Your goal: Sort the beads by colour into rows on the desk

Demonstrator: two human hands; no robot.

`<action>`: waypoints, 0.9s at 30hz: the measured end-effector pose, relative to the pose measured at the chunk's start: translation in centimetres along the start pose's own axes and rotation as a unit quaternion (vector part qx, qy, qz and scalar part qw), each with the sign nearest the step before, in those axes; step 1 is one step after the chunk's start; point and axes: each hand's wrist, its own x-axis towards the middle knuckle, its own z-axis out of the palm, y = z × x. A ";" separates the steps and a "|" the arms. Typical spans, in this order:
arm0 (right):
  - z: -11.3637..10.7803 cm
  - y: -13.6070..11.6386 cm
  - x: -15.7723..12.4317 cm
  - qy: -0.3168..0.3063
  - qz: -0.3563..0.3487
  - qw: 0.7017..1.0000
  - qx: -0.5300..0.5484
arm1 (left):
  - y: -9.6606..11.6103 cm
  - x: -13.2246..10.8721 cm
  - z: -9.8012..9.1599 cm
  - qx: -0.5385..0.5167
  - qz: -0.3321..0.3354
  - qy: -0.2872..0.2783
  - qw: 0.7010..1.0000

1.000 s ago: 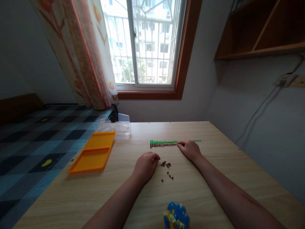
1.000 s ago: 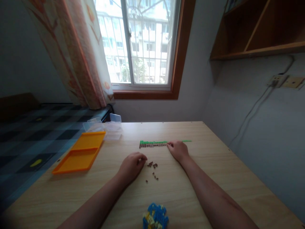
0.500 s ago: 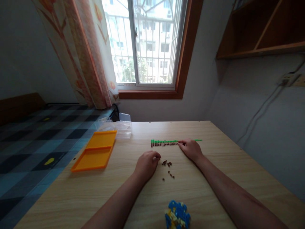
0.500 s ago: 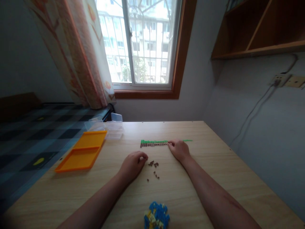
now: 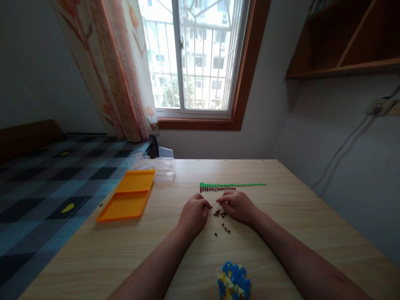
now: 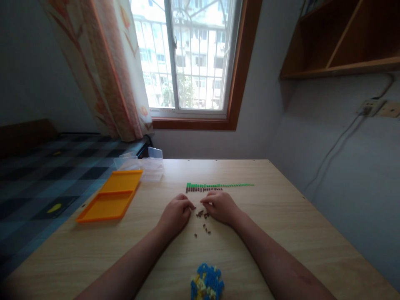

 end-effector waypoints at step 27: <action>0.6 1.0 0.9 0.060 0.109 0.990 0.061 | -0.5 0.1 0.2 -0.014 0.018 0.003 1.000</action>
